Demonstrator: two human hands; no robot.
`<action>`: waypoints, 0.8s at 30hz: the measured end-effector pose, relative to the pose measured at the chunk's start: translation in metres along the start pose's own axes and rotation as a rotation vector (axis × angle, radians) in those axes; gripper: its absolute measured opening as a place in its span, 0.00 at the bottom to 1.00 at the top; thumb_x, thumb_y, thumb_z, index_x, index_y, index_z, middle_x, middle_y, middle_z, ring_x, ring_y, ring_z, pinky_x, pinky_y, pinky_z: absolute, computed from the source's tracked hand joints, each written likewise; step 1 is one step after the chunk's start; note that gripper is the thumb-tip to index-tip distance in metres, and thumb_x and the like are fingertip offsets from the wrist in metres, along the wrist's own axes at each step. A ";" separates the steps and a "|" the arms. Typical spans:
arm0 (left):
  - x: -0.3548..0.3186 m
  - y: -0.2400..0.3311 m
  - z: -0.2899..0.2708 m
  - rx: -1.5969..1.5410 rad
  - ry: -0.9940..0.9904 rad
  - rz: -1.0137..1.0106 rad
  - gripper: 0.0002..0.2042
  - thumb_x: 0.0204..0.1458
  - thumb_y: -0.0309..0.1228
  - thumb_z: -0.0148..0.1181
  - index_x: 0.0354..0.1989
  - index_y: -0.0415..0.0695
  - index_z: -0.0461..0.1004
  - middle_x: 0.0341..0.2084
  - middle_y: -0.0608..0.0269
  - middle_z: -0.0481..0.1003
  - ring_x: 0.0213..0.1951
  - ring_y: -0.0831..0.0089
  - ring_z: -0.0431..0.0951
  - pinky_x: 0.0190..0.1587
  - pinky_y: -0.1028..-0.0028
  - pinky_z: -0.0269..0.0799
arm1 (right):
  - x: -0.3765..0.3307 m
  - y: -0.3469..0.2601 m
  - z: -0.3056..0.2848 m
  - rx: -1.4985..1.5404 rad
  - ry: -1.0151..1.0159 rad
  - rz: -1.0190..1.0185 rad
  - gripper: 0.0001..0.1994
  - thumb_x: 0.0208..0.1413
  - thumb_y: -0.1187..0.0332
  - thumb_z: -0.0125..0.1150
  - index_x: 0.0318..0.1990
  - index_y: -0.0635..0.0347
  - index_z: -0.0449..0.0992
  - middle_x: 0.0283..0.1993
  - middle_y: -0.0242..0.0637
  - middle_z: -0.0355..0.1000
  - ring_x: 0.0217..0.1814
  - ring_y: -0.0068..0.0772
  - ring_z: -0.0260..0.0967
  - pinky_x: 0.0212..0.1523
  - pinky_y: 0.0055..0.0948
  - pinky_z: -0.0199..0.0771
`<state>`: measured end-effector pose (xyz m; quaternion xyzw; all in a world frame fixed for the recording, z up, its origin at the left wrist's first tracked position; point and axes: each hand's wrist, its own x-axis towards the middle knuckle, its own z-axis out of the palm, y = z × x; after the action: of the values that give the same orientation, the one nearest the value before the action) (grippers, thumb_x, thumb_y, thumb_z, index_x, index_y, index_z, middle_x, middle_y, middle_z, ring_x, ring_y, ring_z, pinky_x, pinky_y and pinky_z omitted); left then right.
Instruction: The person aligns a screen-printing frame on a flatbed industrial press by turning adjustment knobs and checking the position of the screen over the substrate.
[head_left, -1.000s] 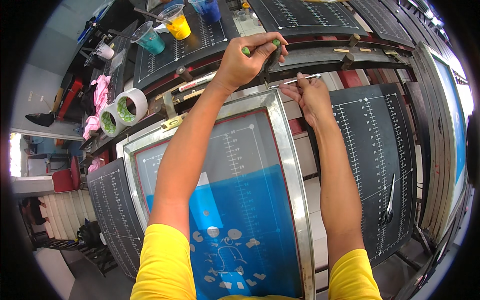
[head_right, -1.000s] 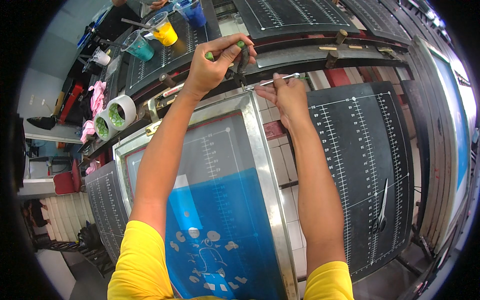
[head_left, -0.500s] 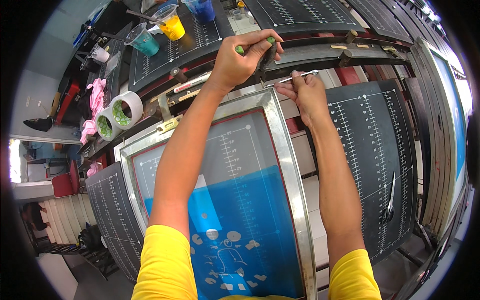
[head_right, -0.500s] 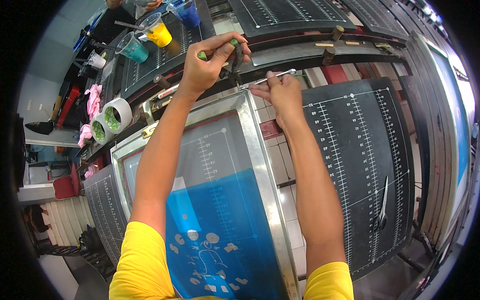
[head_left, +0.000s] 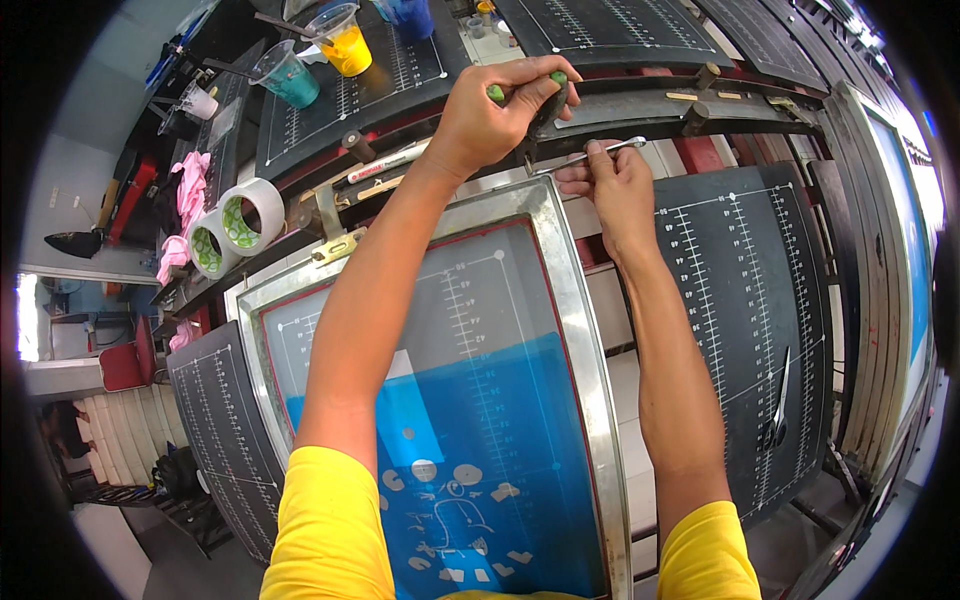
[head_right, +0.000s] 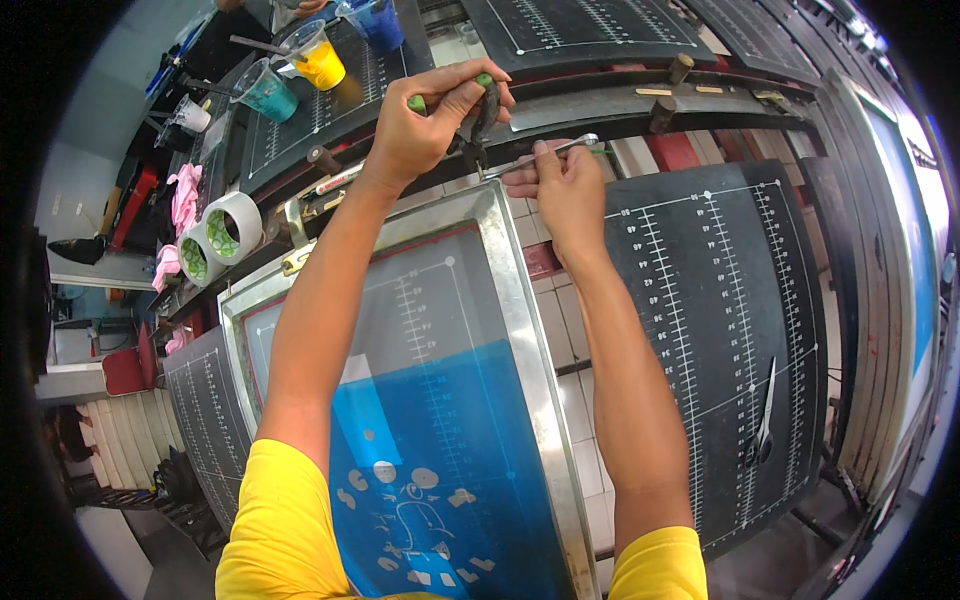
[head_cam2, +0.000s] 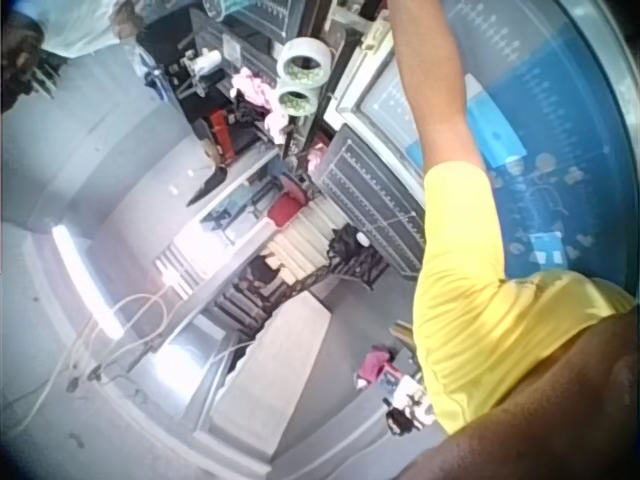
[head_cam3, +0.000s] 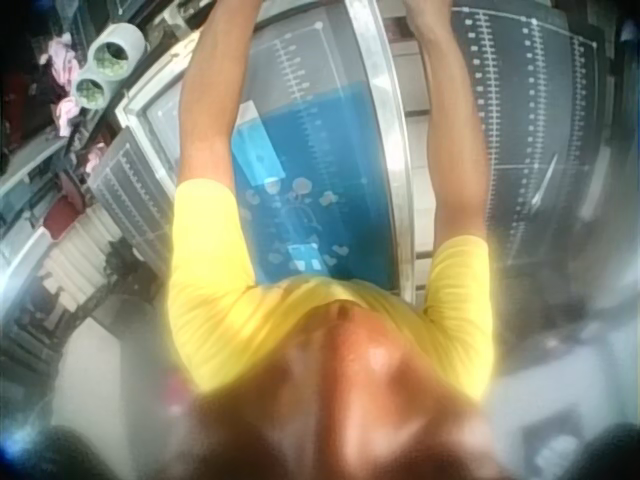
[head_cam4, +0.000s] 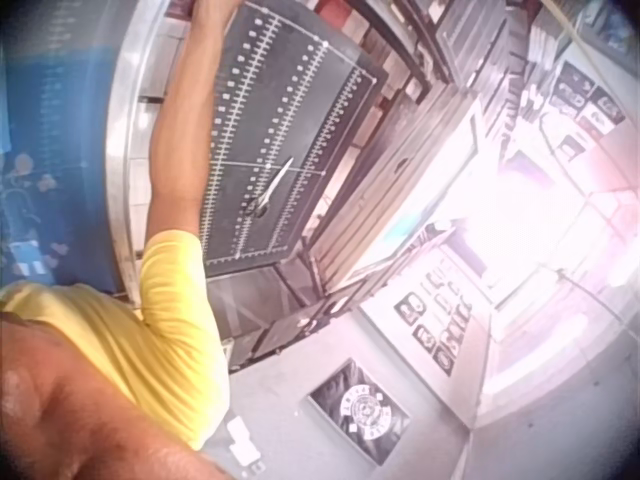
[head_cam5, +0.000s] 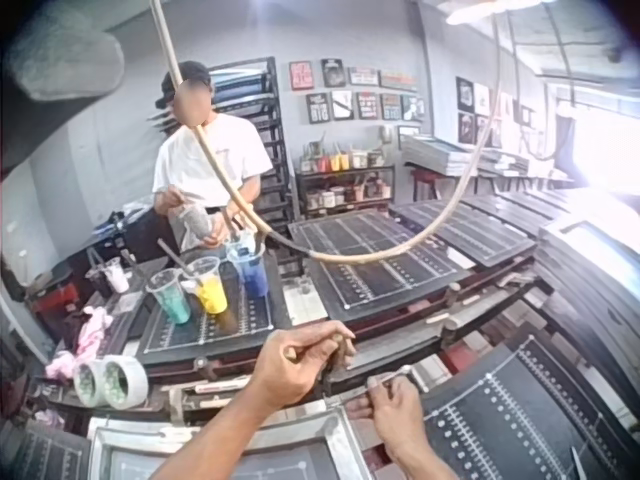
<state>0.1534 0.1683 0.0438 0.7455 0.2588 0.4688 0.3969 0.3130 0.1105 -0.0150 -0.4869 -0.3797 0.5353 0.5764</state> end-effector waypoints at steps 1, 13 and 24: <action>0.000 0.000 0.000 0.008 0.003 0.000 0.10 0.62 0.24 0.50 0.45 0.33 0.76 0.32 0.59 0.78 0.34 0.74 0.79 0.43 0.75 0.76 | 0.000 0.001 -0.001 -0.013 0.008 0.002 0.11 0.66 0.69 0.48 0.37 0.71 0.67 0.33 0.47 0.74 0.31 0.35 0.78 0.30 0.25 0.80; -0.003 -0.002 -0.002 -0.008 0.021 0.035 0.10 0.62 0.25 0.51 0.46 0.34 0.76 0.32 0.59 0.79 0.35 0.73 0.80 0.42 0.75 0.77 | -0.003 0.001 0.002 -0.067 -0.012 -0.113 0.10 0.66 0.70 0.49 0.37 0.72 0.67 0.33 0.47 0.74 0.30 0.34 0.78 0.28 0.25 0.80; -0.005 -0.006 0.000 0.015 0.045 0.038 0.10 0.62 0.25 0.52 0.47 0.35 0.76 0.32 0.59 0.79 0.35 0.74 0.80 0.42 0.77 0.77 | -0.002 0.005 0.003 -0.118 -0.008 -0.207 0.09 0.65 0.71 0.50 0.37 0.71 0.68 0.30 0.42 0.72 0.27 0.29 0.75 0.25 0.23 0.75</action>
<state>0.1513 0.1672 0.0362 0.7425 0.2572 0.4908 0.3764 0.3086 0.1086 -0.0186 -0.4760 -0.4610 0.4517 0.5974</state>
